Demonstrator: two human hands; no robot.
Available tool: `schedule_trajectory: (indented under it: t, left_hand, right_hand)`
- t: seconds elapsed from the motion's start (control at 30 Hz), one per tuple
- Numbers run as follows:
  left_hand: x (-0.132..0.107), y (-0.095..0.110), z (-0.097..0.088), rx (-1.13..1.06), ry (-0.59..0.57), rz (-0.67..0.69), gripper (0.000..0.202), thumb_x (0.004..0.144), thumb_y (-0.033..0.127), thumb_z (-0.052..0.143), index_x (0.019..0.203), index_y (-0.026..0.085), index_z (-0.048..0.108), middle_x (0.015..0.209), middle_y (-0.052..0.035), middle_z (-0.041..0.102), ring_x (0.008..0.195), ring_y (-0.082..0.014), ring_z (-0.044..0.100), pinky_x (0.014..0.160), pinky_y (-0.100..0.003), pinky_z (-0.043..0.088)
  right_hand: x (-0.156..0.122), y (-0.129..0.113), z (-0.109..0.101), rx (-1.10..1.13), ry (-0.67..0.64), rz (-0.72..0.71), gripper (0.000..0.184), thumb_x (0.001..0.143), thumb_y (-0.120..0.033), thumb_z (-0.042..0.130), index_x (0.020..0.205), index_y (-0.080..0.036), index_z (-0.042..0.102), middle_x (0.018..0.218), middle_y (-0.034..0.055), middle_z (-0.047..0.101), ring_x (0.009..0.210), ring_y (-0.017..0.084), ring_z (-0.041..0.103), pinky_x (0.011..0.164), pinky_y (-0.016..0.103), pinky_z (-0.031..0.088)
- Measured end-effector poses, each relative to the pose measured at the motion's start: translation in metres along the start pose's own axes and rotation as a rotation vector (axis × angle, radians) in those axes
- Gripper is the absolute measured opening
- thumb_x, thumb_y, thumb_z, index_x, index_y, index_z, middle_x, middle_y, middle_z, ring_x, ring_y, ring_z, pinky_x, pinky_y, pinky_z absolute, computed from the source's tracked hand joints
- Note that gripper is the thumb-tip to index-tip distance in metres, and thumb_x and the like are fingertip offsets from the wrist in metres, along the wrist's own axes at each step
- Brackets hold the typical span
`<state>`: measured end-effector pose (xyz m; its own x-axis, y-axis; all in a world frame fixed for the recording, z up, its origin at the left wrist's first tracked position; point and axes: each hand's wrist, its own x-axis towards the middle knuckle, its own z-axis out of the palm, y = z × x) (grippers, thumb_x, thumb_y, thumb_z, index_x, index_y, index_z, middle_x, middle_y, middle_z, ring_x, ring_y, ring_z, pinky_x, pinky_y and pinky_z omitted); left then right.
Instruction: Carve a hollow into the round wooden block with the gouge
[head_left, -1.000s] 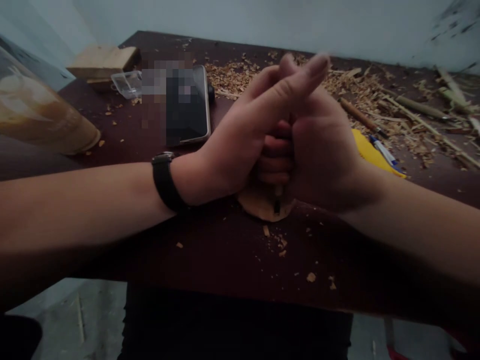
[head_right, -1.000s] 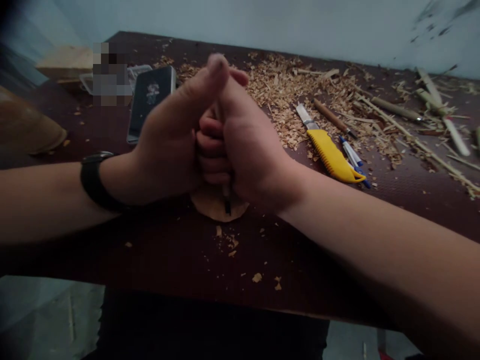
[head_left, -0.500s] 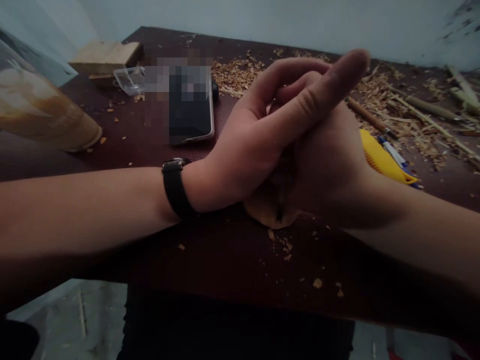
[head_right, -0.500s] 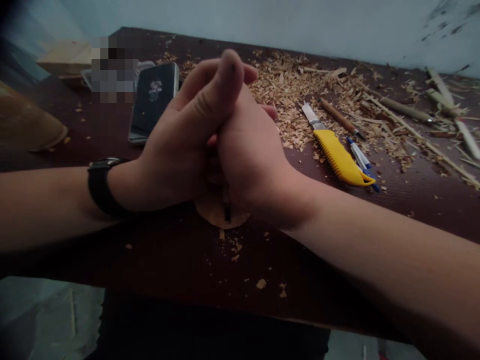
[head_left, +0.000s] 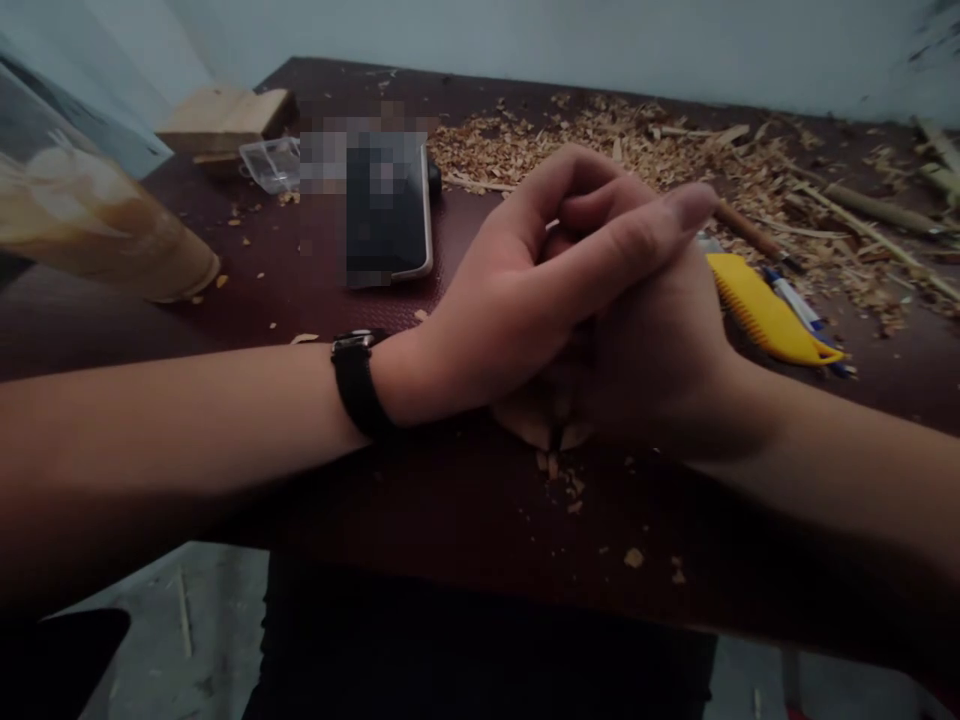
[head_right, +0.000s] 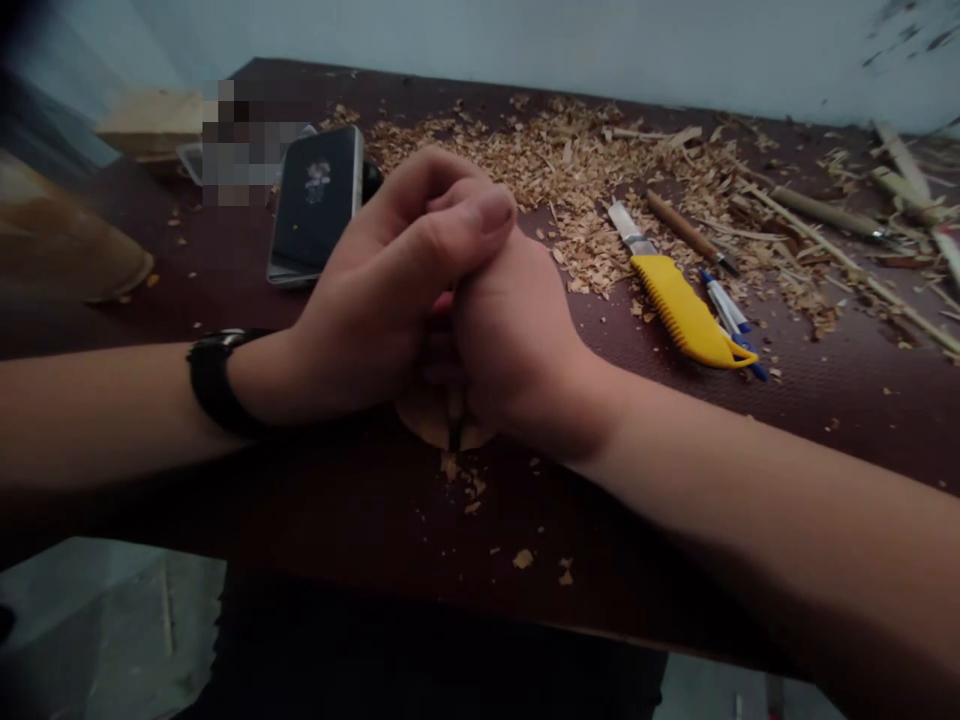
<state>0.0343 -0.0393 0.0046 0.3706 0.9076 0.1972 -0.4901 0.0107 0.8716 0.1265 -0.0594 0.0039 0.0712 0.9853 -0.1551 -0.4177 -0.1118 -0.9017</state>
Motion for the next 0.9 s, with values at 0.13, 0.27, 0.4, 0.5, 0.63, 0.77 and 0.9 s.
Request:
schedule_trajectory:
  t: [0.13, 0.27, 0.4, 0.5, 0.63, 0.77, 0.9]
  left_hand:
    - [0.003, -0.003, 0.003, -0.008, 0.117, -0.019, 0.033, 0.102, 0.033, 0.091, 0.091, 0.024, 0.061, 0.066, 0.0116, 0.059, 0.047, -0.0028, 0.052, 0.047, -0.014, 0.051]
    - [0.004, 0.004, 0.004, 0.047, 0.175, 0.016, 0.038, 0.098, 0.037, 0.095, 0.094, 0.023, 0.060, 0.068, 0.0128, 0.056, 0.044, -0.0012, 0.045, 0.046, -0.015, 0.055]
    - [0.009, 0.011, 0.004, -0.011, 0.091, 0.018, 0.025, 0.108, 0.028, 0.082, 0.093, 0.023, 0.063, 0.069, 0.0108, 0.052, 0.041, 0.0002, 0.040, 0.041, -0.012, 0.043]
    - [0.013, 0.009, 0.003, -0.077, 0.054, 0.008, 0.014, 0.112, 0.028, 0.075, 0.101, 0.024, 0.067, 0.077, 0.0065, 0.059, 0.051, -0.0048, 0.059, 0.044, -0.015, 0.040]
    - [0.015, 0.004, -0.003, -0.127, 0.004, -0.046, 0.010, 0.112, 0.028, 0.076, 0.113, 0.026, 0.067, 0.087, 0.0058, 0.067, 0.051, -0.0037, 0.056, 0.047, -0.016, 0.041]
    - [0.018, 0.004, -0.009, -0.171, -0.031, -0.106, 0.009, 0.112, 0.027, 0.075, 0.114, 0.026, 0.067, 0.091, 0.0061, 0.074, 0.042, 0.0017, 0.047, 0.039, -0.012, 0.034]
    - [0.019, 0.004, -0.009, -0.222, -0.032, -0.125, 0.012, 0.112, 0.027, 0.076, 0.105, 0.025, 0.066, 0.079, 0.0087, 0.069, 0.044, 0.0005, 0.052, 0.043, -0.010, 0.045]
  right_hand:
    - [0.013, -0.005, 0.006, 0.023, -0.087, 0.006, 0.025, 0.085, -0.038, 0.077, 0.087, -0.028, 0.054, 0.066, -0.0071, 0.043, 0.049, 0.010, 0.039, 0.040, 0.017, 0.026]
    - [0.020, -0.010, 0.007, 0.077, -0.246, 0.065, 0.035, 0.084, -0.042, 0.083, 0.083, -0.026, 0.052, 0.068, -0.0079, 0.036, 0.053, 0.008, 0.024, 0.042, 0.016, 0.019]
    - [0.016, -0.016, 0.010, 0.103, -0.225, -0.036, 0.042, 0.098, -0.039, 0.078, 0.080, -0.026, 0.041, 0.066, -0.0089, 0.030, 0.053, 0.008, 0.016, 0.044, 0.015, 0.015]
    - [0.015, -0.020, 0.012, 0.066, -0.197, -0.044, 0.044, 0.110, -0.039, 0.060, 0.076, -0.026, 0.036, 0.062, -0.0074, 0.029, 0.050, 0.009, 0.019, 0.043, 0.018, 0.017]
    - [0.020, -0.024, 0.012, -0.045, -0.070, 0.038, 0.043, 0.115, -0.040, 0.053, 0.075, -0.026, 0.048, 0.064, -0.0037, 0.043, 0.050, 0.013, 0.039, 0.043, 0.022, 0.034]
    - [0.020, -0.021, 0.011, -0.022, -0.052, 0.008, 0.033, 0.108, -0.037, 0.061, 0.078, -0.026, 0.052, 0.061, -0.0054, 0.040, 0.046, 0.012, 0.035, 0.039, 0.020, 0.028]
    - [0.020, -0.018, 0.009, -0.012, -0.076, -0.090, 0.010, 0.097, -0.034, 0.073, 0.093, -0.028, 0.065, 0.067, -0.0053, 0.048, 0.051, 0.012, 0.043, 0.042, 0.016, 0.033]
